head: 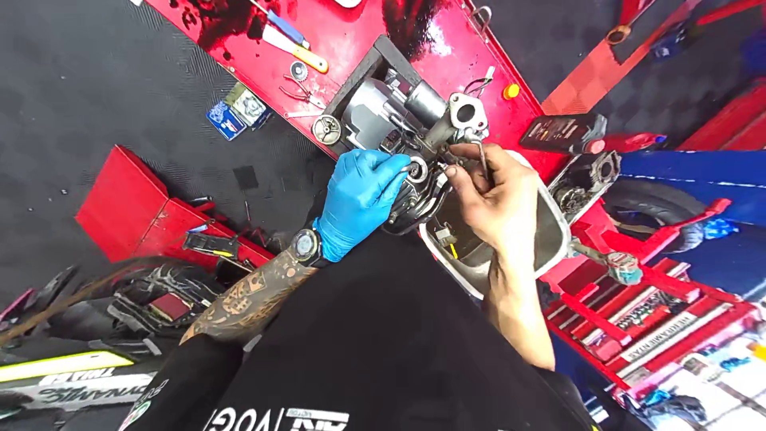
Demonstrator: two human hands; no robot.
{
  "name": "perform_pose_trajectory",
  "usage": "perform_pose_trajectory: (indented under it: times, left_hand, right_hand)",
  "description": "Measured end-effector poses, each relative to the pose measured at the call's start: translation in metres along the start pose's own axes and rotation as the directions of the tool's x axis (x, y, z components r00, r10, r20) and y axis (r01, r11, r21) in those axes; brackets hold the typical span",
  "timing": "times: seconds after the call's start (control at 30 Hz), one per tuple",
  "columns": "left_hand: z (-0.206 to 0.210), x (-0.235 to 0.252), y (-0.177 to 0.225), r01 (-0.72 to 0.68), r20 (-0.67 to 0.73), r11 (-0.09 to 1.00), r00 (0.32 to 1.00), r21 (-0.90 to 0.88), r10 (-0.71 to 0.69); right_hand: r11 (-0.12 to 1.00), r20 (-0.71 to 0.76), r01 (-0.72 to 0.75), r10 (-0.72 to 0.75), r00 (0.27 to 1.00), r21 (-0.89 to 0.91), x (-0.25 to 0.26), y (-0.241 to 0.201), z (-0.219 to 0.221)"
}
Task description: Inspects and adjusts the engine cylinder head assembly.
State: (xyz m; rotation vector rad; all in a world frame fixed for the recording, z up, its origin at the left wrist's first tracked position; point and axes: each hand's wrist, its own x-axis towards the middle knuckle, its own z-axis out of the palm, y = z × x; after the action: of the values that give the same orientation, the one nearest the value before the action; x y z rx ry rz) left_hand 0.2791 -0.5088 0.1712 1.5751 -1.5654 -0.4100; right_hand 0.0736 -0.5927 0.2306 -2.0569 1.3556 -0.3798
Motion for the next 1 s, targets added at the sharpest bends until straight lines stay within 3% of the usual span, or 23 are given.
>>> perform_pose_trajectory:
  times: [0.17, 0.57, 0.8, 1.0]
  left_hand:
    - [-0.010, 0.008, 0.012, -0.081, 0.191, 0.984, 0.980, 0.160, 0.050]
    - [-0.010, 0.021, 0.031, -0.253, 0.259, 0.882, 0.953, 0.397, 0.157]
    - [-0.011, 0.029, 0.043, -0.283, 0.348, 0.827, 0.930, 0.486, 0.114]
    - [-0.005, 0.030, 0.049, -0.230, 0.329, 0.819, 0.943, 0.525, 0.054]
  right_hand:
    - [0.997, -0.015, -0.019, 0.020, 1.000, 0.069, -0.010, 0.010, 0.014]
    - [0.991, -0.083, -0.028, 0.039, 0.996, 0.131, -0.023, 0.018, 0.030]
    - [0.989, -0.089, -0.053, 0.065, 0.994, 0.138, -0.027, 0.016, 0.035]
    - [0.988, -0.095, -0.035, 0.050, 0.994, 0.153, -0.028, 0.014, 0.040]
